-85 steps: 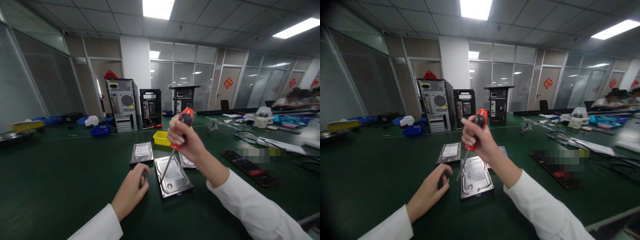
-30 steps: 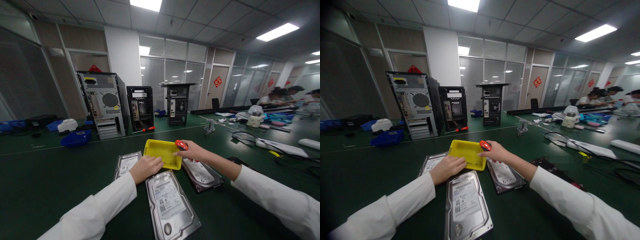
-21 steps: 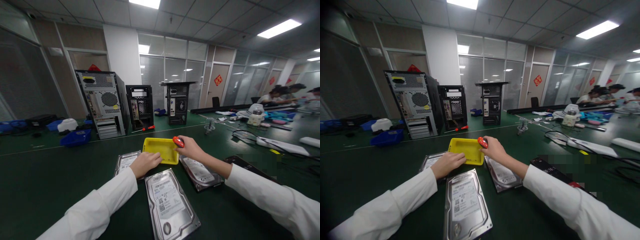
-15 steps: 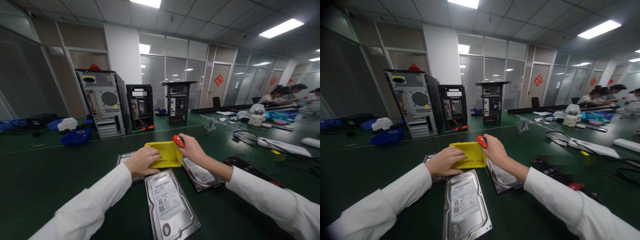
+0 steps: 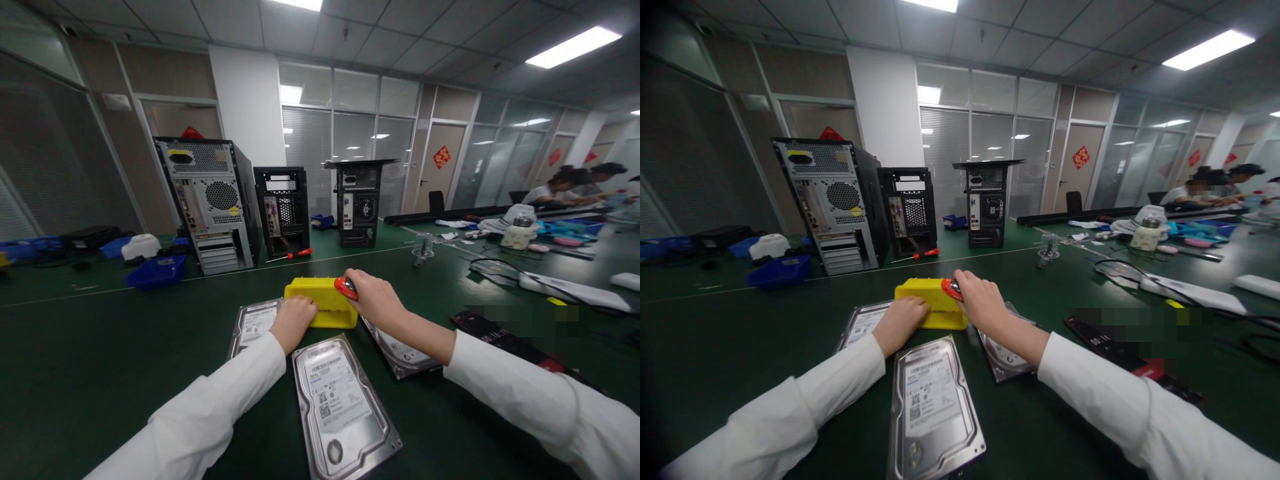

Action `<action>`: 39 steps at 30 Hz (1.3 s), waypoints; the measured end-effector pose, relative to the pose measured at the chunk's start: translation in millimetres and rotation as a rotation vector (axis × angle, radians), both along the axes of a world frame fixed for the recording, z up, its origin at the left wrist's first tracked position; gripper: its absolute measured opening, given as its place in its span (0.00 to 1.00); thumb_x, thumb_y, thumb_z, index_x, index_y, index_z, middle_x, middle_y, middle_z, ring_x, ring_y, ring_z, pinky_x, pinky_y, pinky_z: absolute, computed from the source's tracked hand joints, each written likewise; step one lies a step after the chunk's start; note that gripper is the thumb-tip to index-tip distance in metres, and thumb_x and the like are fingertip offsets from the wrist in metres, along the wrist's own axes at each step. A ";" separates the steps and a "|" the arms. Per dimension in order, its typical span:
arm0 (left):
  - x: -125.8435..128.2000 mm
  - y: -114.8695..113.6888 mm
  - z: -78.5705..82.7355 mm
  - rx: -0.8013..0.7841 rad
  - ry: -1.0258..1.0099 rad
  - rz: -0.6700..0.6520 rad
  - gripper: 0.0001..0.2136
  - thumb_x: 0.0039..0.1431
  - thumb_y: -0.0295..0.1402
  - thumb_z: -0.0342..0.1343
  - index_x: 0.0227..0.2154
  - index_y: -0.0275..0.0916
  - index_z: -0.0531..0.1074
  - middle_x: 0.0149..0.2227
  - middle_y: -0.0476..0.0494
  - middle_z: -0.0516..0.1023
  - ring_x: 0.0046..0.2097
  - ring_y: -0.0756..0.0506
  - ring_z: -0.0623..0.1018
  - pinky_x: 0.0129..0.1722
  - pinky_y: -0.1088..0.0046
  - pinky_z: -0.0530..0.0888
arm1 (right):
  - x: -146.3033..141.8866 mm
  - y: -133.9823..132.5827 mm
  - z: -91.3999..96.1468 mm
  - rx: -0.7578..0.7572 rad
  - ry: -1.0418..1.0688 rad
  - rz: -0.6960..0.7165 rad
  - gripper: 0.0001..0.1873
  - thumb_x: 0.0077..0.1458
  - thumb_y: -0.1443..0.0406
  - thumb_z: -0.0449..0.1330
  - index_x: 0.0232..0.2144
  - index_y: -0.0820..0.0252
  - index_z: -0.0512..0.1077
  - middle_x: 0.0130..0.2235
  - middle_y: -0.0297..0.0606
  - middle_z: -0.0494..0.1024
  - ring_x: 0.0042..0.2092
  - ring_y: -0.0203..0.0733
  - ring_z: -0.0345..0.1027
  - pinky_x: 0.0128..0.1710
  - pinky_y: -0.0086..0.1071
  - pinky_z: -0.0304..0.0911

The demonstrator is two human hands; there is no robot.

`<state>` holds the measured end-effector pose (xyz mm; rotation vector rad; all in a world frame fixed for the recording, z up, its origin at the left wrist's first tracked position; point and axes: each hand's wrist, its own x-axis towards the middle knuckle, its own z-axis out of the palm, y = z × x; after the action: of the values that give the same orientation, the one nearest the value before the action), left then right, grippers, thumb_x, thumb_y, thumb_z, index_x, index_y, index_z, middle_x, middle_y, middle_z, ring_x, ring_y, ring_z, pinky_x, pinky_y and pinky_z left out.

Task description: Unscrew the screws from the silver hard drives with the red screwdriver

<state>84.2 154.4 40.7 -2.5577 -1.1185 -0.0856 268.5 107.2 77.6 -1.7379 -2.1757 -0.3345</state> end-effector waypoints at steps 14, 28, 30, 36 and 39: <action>19.7 7.1 -13.7 -0.067 -0.081 0.133 0.08 0.63 0.33 0.52 0.39 0.33 0.71 0.39 0.43 0.74 0.40 0.46 0.76 0.41 0.63 0.74 | -0.3 5.0 -7.8 0.003 -0.027 -0.008 0.16 0.60 0.63 0.55 0.49 0.63 0.65 0.45 0.41 0.71 0.40 0.40 0.70 0.38 0.38 0.69; 21.8 31.9 -18.2 -0.011 -0.115 0.138 0.09 0.63 0.33 0.53 0.41 0.33 0.70 0.42 0.42 0.74 0.42 0.44 0.75 0.43 0.61 0.74 | -1.1 17.6 -8.5 -0.007 0.005 -0.016 0.15 0.60 0.63 0.55 0.48 0.63 0.66 0.46 0.42 0.71 0.41 0.41 0.69 0.39 0.39 0.69; 20.8 33.0 -18.5 -0.021 -0.138 0.125 0.08 0.63 0.33 0.53 0.41 0.33 0.70 0.41 0.42 0.74 0.43 0.44 0.75 0.43 0.61 0.73 | -0.6 18.5 -8.6 -0.005 0.009 -0.014 0.15 0.60 0.63 0.55 0.48 0.63 0.66 0.46 0.42 0.71 0.42 0.41 0.69 0.39 0.39 0.69; 11.2 30.5 -12.8 -0.107 -0.268 0.029 0.08 0.63 0.33 0.52 0.39 0.33 0.71 0.36 0.45 0.75 0.39 0.46 0.76 0.41 0.63 0.74 | 1.3 23.7 -9.2 -0.004 0.012 -0.010 0.16 0.60 0.63 0.55 0.49 0.63 0.66 0.46 0.42 0.71 0.43 0.42 0.69 0.40 0.39 0.68; 6.3 28.3 -8.9 -0.176 -0.367 -0.034 0.07 0.63 0.33 0.53 0.36 0.33 0.71 0.34 0.46 0.75 0.37 0.47 0.76 0.40 0.64 0.74 | -0.1 29.8 -8.7 -0.008 0.007 -0.020 0.16 0.60 0.62 0.55 0.49 0.63 0.66 0.47 0.42 0.70 0.43 0.42 0.69 0.40 0.40 0.68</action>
<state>90.5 182.7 31.8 -2.7925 -1.2585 -0.5047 268.4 137.0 68.9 -1.7632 -2.1594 -0.3246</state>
